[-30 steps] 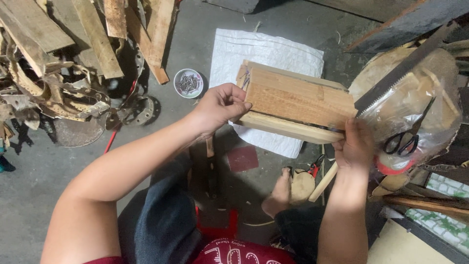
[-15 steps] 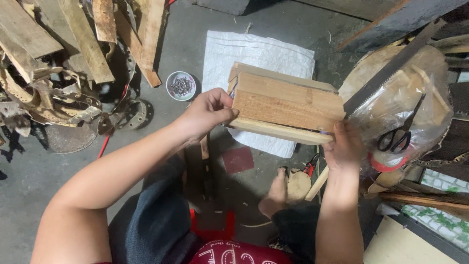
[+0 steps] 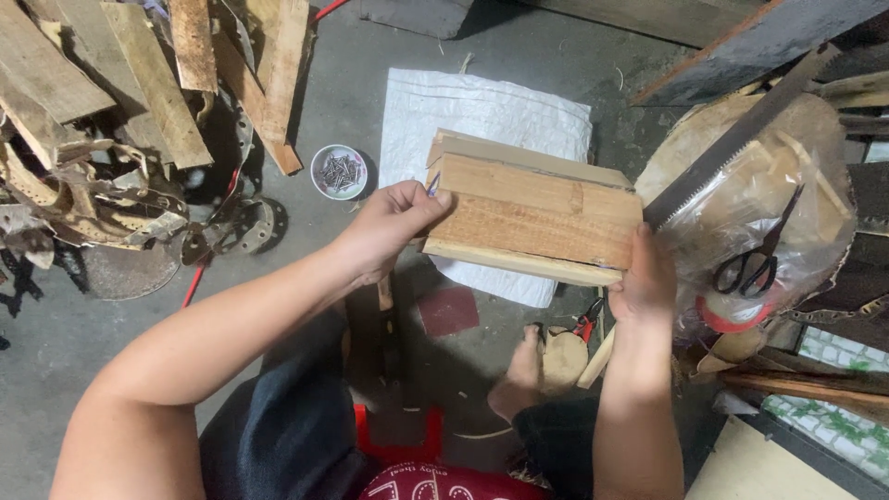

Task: The person assembles a traditional wooden drum shell by placing wooden slats together, binding them with wire, and then fits a round wooden panel and animal hide head over the frame, pressing and checking its alignment with their hands.

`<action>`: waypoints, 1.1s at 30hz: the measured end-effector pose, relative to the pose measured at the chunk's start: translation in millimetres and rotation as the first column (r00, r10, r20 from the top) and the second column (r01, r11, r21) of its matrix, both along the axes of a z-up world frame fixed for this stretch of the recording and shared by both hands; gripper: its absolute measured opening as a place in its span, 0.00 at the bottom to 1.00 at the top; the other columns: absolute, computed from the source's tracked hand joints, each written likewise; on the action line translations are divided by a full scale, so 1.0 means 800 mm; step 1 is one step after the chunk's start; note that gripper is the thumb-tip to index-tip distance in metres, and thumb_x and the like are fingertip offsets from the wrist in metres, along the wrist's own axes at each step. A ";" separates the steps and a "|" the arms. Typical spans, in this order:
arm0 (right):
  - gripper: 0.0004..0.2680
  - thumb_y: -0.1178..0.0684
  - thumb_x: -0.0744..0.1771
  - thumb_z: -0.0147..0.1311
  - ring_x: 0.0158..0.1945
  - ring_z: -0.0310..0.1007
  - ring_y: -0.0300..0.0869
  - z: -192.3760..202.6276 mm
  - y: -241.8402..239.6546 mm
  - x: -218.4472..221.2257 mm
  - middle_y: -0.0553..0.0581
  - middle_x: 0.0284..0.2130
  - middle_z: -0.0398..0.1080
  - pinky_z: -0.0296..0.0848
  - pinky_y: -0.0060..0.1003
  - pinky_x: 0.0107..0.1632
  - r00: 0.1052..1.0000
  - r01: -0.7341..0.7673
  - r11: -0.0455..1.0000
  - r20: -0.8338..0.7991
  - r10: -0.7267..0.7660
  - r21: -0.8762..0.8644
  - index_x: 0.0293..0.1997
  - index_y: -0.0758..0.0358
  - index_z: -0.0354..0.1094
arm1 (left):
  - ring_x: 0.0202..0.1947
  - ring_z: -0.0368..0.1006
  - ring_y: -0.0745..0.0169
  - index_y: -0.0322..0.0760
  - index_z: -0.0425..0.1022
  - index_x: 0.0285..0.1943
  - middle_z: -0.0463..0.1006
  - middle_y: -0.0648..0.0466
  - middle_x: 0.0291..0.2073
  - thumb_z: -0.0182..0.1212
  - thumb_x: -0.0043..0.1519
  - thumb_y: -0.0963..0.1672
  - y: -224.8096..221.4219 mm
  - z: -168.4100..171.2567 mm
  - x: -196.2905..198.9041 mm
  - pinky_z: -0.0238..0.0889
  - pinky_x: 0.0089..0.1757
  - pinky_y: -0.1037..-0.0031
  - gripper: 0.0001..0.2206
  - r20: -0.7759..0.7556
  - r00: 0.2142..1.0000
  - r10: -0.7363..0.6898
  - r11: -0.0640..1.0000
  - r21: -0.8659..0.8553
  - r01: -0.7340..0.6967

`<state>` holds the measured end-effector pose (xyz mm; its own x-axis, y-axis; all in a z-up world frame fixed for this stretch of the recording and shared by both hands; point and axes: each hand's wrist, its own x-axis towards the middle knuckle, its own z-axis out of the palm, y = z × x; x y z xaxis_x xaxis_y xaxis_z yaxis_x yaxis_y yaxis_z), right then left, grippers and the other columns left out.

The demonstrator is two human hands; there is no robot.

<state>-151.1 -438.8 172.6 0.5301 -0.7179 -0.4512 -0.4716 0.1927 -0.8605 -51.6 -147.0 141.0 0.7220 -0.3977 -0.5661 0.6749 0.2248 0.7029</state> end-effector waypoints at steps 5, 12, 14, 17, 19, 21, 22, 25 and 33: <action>0.10 0.48 0.69 0.58 0.14 0.64 0.37 -0.035 -0.028 -0.011 0.52 0.18 0.61 0.49 0.23 0.14 0.995 -0.051 0.990 0.094 0.039 0.129 0.31 0.55 0.63 | 0.21 0.64 0.76 0.37 0.68 0.27 0.67 0.59 0.19 0.70 0.62 0.45 -0.014 -0.019 -0.002 0.56 0.23 0.87 0.15 0.009 0.998 0.058 0.998 0.023 -0.058; 0.10 0.48 0.69 0.58 0.15 0.68 0.37 -0.052 -0.042 -0.019 0.53 0.17 0.65 0.50 0.21 0.13 0.989 -0.096 0.984 0.127 0.077 0.153 0.28 0.54 0.64 | 0.21 0.67 0.70 0.36 0.68 0.35 0.69 0.56 0.21 0.69 0.63 0.43 -0.011 -0.004 -0.008 0.62 0.21 0.84 0.11 0.006 0.999 0.047 0.998 0.043 -0.047; 0.11 0.49 0.69 0.58 0.15 0.68 0.37 -0.044 -0.035 -0.015 0.52 0.16 0.64 0.49 0.21 0.13 0.988 -0.102 0.984 0.129 0.084 0.148 0.27 0.53 0.64 | 0.21 0.69 0.70 0.36 0.67 0.37 0.69 0.57 0.21 0.67 0.63 0.43 -0.014 -0.011 -0.011 0.66 0.20 0.82 0.11 0.053 0.997 0.064 0.995 0.075 -0.068; 0.10 0.50 0.70 0.57 0.14 0.68 0.37 -0.010 -0.010 0.000 0.52 0.16 0.64 0.51 0.20 0.13 0.985 -0.111 0.984 0.144 0.091 0.138 0.28 0.53 0.64 | 0.23 0.69 0.72 0.36 0.67 0.41 0.69 0.58 0.22 0.67 0.63 0.44 -0.020 -0.010 -0.009 0.69 0.20 0.81 0.11 0.082 0.992 0.096 0.991 0.085 -0.103; 0.11 0.49 0.69 0.57 0.14 0.68 0.37 -0.029 -0.024 -0.005 0.52 0.16 0.64 0.50 0.21 0.13 0.983 -0.120 0.981 0.156 0.096 0.154 0.26 0.52 0.63 | 0.22 0.69 0.72 0.36 0.66 0.41 0.69 0.58 0.23 0.67 0.63 0.44 -0.021 -0.016 -0.011 0.69 0.19 0.81 0.11 0.079 0.992 0.100 0.990 0.094 -0.107; 0.12 0.49 0.69 0.57 0.14 0.67 0.38 -0.038 -0.031 -0.008 0.52 0.15 0.63 0.49 0.21 0.13 0.981 -0.128 0.977 0.166 0.100 0.170 0.25 0.51 0.62 | 0.22 0.68 0.72 0.37 0.66 0.41 0.69 0.58 0.23 0.67 0.63 0.44 -0.019 -0.018 -0.012 0.70 0.19 0.81 0.11 0.074 0.992 0.103 0.989 0.103 -0.110; 0.12 0.49 0.69 0.57 0.14 0.68 0.37 -0.038 -0.031 -0.008 0.51 0.15 0.63 0.49 0.20 0.13 0.981 -0.131 0.975 0.165 0.102 0.180 0.25 0.50 0.61 | 0.22 0.69 0.71 0.36 0.67 0.41 0.69 0.58 0.23 0.67 0.63 0.45 -0.017 -0.016 -0.012 0.70 0.18 0.79 0.12 0.055 0.995 0.081 0.990 0.114 -0.087; 0.12 0.48 0.68 0.59 0.15 0.68 0.36 -0.012 -0.012 0.001 0.49 0.16 0.62 0.49 0.20 0.14 0.986 -0.123 0.977 0.135 0.100 0.177 0.25 0.49 0.62 | 0.23 0.69 0.69 0.34 0.68 0.42 0.69 0.56 0.24 0.68 0.62 0.48 -0.007 -0.017 -0.012 0.69 0.19 0.80 0.15 0.024 0.999 0.030 0.991 0.129 -0.033; 0.12 0.44 0.69 0.60 0.16 0.64 0.33 -0.012 -0.017 -0.004 0.48 0.16 0.61 0.49 0.21 0.15 0.987 -0.156 0.986 0.058 0.153 0.063 0.27 0.48 0.62 | 0.28 0.77 0.65 0.28 0.74 0.44 0.76 0.49 0.30 0.60 0.67 0.52 -0.010 -0.009 -0.004 0.74 0.27 0.76 0.19 -0.123 0.986 -0.114 0.992 0.047 0.120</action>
